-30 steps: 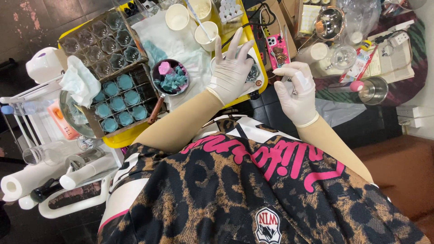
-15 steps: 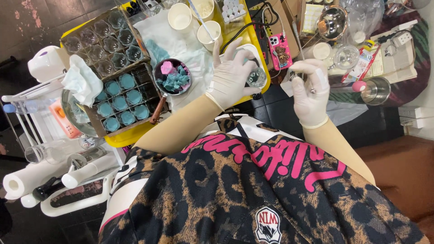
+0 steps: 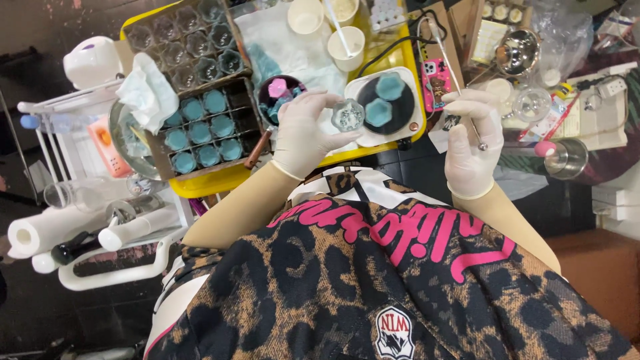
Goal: The recorder is mixing and preparing colored wax in small containers at a workstation.
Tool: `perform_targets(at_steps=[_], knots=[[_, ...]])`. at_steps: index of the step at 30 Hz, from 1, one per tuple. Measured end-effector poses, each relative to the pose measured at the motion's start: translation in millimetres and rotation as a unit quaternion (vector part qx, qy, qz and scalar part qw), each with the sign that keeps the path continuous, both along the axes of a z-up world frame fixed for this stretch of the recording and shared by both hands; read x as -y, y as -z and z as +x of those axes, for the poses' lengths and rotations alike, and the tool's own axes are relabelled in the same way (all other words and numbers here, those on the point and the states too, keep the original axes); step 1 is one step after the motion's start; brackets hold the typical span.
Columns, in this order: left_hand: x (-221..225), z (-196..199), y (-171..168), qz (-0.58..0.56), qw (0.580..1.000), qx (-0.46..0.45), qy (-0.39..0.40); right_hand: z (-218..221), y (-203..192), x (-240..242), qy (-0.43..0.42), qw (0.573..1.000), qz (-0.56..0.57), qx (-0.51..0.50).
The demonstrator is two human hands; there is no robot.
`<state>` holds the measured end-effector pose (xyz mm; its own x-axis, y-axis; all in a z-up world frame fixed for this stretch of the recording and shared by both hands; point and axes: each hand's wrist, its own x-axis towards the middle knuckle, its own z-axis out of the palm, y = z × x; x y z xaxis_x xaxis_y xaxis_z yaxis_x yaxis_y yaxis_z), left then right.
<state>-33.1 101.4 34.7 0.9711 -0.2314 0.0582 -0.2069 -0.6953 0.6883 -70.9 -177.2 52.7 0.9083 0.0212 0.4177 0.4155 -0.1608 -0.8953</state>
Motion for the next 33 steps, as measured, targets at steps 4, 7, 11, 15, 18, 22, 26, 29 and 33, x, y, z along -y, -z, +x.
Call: perform_targets(at_steps=[4, 7, 11, 15, 18, 22, 26, 29, 33], knots=[[-23, -5, 6, -0.034, 0.999, 0.010, -0.017, 7, 8, -16, -0.028, 0.997, 0.070, 0.009], [-34, -8, 5, -0.033, 0.997, 0.066, -0.026, 11, 5, -21, -0.065, 0.988, 0.142, 0.012], [-48, -10, 7, -0.027, 0.991, 0.130, -0.034, 16, -11, -27, -0.098, 0.979, 0.179, -0.011], [-56, -10, 4, -0.120, 0.984, 0.114, -0.061, 33, -7, -26, -0.102, 0.964, 0.246, 0.015], [-59, -13, 0, -0.202, 0.975, 0.066, -0.069, 43, -7, -29, -0.091, 0.968, 0.229, 0.040], [-69, -12, -4, -0.246, 0.966, 0.048, -0.059, 52, -37, -49, -0.145, 0.968, 0.203, 0.027], [-79, -6, -5, -0.157, 0.984, 0.081, -0.029, 61, -62, -73, -0.211, 0.975, 0.066, 0.011], [-86, -3, -3, -0.118, 0.989, 0.092, 0.004, 74, -66, -90, -0.280, 0.958, 0.054, 0.005], [-90, -2, -12, -0.087, 0.992, 0.083, 0.046, 97, -54, -101, -0.371, 0.927, 0.022, -0.040]])
